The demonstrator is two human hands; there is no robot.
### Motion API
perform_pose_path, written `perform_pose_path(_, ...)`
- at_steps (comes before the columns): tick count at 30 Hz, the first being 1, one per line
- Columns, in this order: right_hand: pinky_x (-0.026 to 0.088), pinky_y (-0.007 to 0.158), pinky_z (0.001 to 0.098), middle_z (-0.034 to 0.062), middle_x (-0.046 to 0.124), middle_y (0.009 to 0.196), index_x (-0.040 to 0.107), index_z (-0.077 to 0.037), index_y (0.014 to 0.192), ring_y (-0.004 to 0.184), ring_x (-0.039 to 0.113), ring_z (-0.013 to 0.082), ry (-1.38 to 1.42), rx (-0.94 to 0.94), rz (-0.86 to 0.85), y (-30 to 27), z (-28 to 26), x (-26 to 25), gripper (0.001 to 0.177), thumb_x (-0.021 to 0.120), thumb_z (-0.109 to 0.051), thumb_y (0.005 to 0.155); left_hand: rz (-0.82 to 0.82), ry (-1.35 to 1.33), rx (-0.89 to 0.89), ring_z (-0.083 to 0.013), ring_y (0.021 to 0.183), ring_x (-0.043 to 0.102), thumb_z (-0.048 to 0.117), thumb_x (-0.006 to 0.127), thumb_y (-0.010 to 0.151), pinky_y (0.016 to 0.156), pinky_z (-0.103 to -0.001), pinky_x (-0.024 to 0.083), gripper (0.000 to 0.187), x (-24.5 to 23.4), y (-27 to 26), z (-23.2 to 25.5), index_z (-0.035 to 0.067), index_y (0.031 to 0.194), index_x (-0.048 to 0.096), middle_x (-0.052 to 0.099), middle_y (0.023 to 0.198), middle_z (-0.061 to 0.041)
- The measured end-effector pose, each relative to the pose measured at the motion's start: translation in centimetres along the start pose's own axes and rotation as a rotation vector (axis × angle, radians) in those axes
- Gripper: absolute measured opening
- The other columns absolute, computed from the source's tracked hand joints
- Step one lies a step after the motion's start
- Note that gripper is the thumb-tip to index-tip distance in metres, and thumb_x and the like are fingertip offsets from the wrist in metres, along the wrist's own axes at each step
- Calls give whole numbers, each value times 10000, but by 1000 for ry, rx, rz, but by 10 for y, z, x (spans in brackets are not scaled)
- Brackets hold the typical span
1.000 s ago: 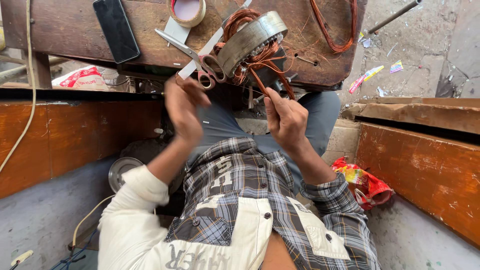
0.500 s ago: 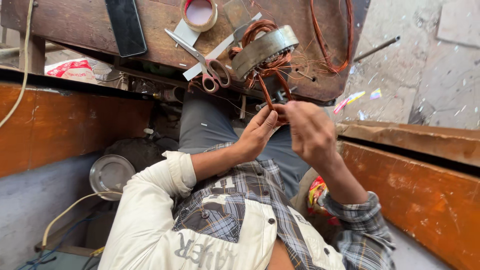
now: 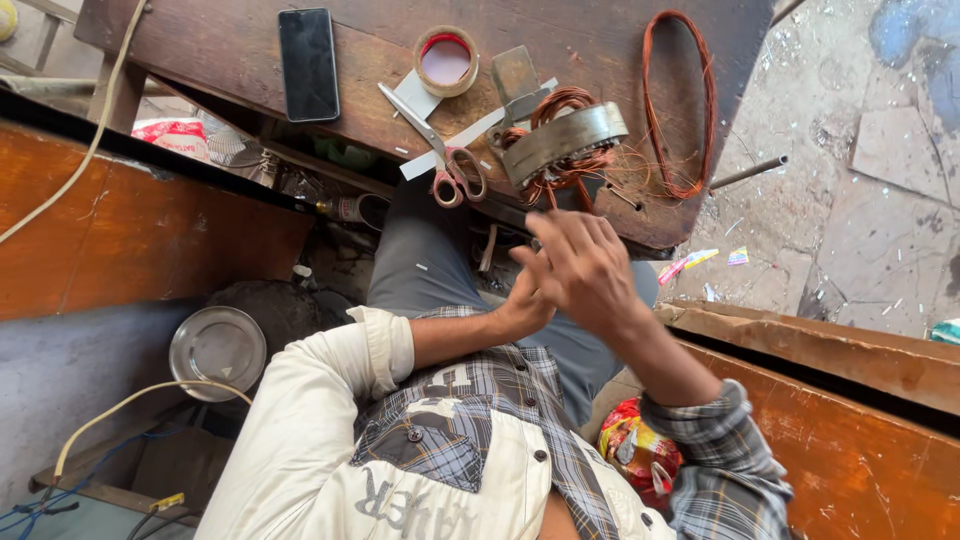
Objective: The person winds copper wire around a motor stator, repeatedly cutting white tape with scissors and inserting it into the stator slots to separate windings. The person also uses a metal rod to adjust the wire placement.
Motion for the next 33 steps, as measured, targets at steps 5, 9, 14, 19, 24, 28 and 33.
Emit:
perform_pose_path(5,368,1219,464,115,646,1380,699,-50,1306,1365,522,273,-202,-484,-48,-33,-3,-8,347,688,-120,966,1,45,-40,-200,1042,612,63,503,1058,908,-333,533,195,-3,-1,-7,-12,1229,563,632,1124,-108)
perform_pose_path(9,217,1284,452,56,586,1512,661,-124,1372,1466,430,210,-326,-628,-205,-39,-11,8,403,630,-156,971,-89,295,88,-259,1034,607,50,506,1009,879,-366,525,251,3,0,8,-35,1245,508,591,1130,-155)
perform_pose_path(14,269,1270,422,108,618,1466,688,-62,1332,1449,473,226,-440,-606,-224,-16,4,6,397,610,-182,962,84,216,68,-277,975,617,96,494,1062,844,-390,512,231,-5,0,12,-25,1250,552,635,1091,-156)
perform_pose_path(19,372,1229,414,137,681,1373,722,-17,1274,1383,555,254,-333,-593,-165,-3,13,4,433,620,-212,901,66,390,59,-294,977,575,138,565,1081,877,-397,454,163,-5,-1,38,15,1186,589,625,1053,-151)
perform_pose_path(24,400,1214,430,140,697,1342,724,-24,1269,1324,618,269,-218,-548,-98,3,18,2,413,639,-186,899,8,559,336,-318,1161,526,119,682,976,1013,-459,373,177,3,-14,98,68,1137,631,625,1189,-151)
perform_pose_path(28,446,1169,483,119,712,1275,717,-21,1239,1249,679,253,-100,-483,-37,3,26,4,352,652,-156,921,-12,799,437,-252,1192,577,168,750,956,1011,-428,339,184,1,-17,129,121,1099,644,671,1072,-31)
perform_pose_path(33,498,1044,444,66,747,1146,583,-40,1256,1020,735,234,232,-174,212,-6,52,19,227,654,-59,1041,7,1139,765,-219,1063,568,127,760,955,912,-403,389,304,-13,-7,189,24,1215,640,712,1110,-61)
Point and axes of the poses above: each hand's wrist, its own y-axis towards the middle knuckle, its own x-axis out of the palm, z = x × y, the point moved 7 cm from there along y, towards the middle knuckle
